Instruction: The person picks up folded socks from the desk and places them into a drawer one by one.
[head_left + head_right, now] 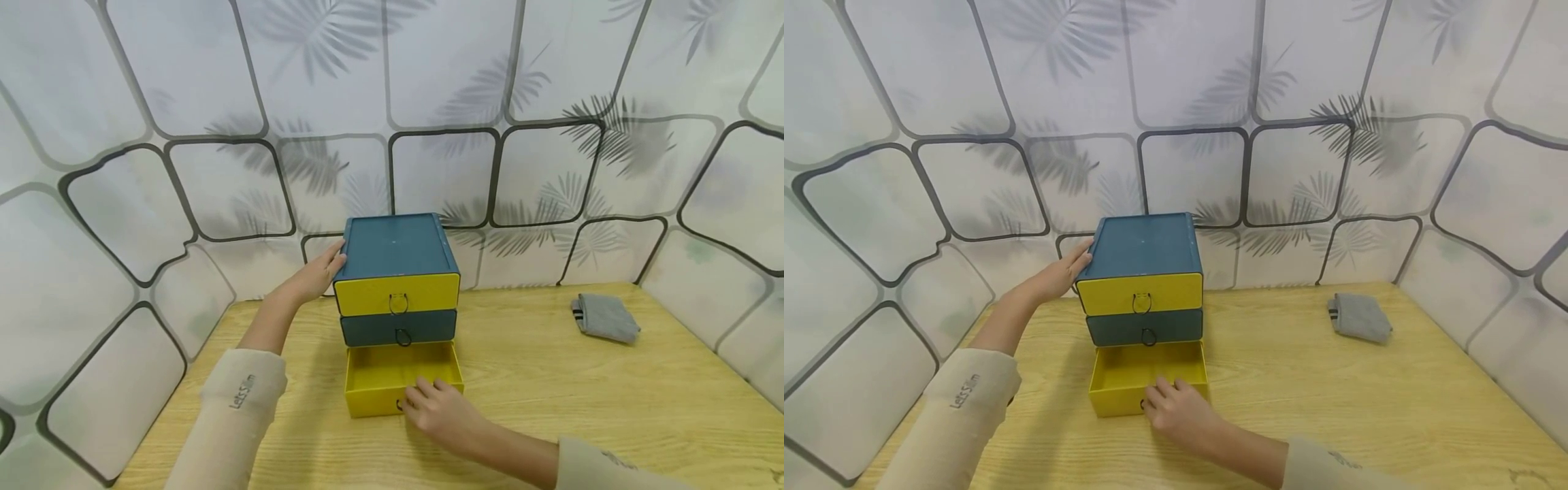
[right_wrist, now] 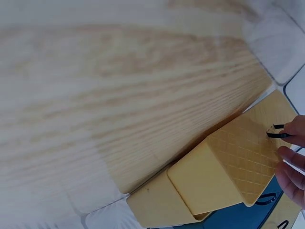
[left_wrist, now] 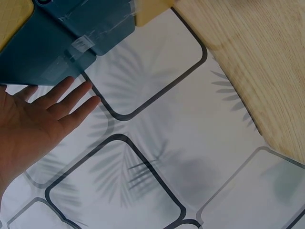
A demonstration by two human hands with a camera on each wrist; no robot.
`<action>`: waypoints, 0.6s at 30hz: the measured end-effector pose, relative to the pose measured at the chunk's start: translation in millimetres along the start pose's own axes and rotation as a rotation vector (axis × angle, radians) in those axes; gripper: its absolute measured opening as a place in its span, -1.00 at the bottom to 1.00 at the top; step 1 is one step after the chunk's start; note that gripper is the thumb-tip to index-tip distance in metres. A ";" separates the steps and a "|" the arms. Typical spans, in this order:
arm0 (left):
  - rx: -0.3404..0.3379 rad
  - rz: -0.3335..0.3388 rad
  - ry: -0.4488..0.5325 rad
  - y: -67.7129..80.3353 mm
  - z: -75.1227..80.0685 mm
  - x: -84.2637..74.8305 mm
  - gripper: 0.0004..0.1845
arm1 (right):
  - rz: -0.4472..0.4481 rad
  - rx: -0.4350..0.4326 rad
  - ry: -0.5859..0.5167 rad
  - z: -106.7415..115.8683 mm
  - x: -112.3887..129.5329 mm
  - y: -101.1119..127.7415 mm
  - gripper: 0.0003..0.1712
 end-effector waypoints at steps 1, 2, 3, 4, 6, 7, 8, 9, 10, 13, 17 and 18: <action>0.000 0.001 -0.001 0.1 -0.1 -0.1 -0.41 | -0.001 0.000 -0.003 1.1 0.8 0.3 -0.29; -0.001 0.001 -0.003 0.2 -0.2 -0.2 -0.41 | -0.002 -0.004 -0.004 2.3 1.6 0.4 -0.22; -0.001 0.001 -0.003 0.2 -0.2 -0.3 -0.41 | -0.003 -0.008 -0.006 3.5 2.2 0.5 -0.17; -0.002 0.002 -0.003 0.7 -0.3 -0.6 -0.42 | -0.003 -0.013 -0.007 4.6 2.8 0.6 -0.16; -0.003 0.000 -0.003 0.8 -0.3 -0.9 -0.42 | 0.001 -0.023 -0.007 6.5 3.9 1.1 -0.16; -0.004 0.000 -0.004 0.8 -0.3 -1.0 -0.42 | 0.004 -0.027 -0.007 7.3 4.5 1.3 -0.17; -0.004 0.000 -0.004 0.8 -0.3 -1.1 -0.42 | 0.006 -0.029 -0.006 7.9 5.0 1.6 -0.18; -0.005 0.000 -0.004 0.8 -0.4 -1.1 -0.42 | 0.008 -0.030 -0.003 8.4 5.6 1.9 -0.18; -0.005 0.000 -0.004 0.9 -0.4 -1.3 -0.42 | 0.008 -0.030 -0.006 8.7 6.2 2.3 -0.18; -0.005 -0.003 -0.003 0.7 -0.7 -1.7 -0.42 | 0.013 -0.039 -0.016 10.4 9.2 3.7 -0.21; -0.003 -0.010 0.001 0.9 -0.9 -1.6 -0.41 | 0.022 -0.049 -0.043 14.3 15.5 4.8 -0.21; -0.003 -0.011 0.003 1.0 -0.9 -1.6 -0.41 | 0.024 -0.042 -0.053 15.1 17.1 5.2 -0.21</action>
Point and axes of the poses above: each hand's wrist, its own y-axis away from the middle knuckle, its own z-axis out of the back of the hand, x = y × z, the point moved 5 cm from there along -y, towards the middle knuckle, and after that the axes turned 1 degree about -z, right-handed, at the moved point
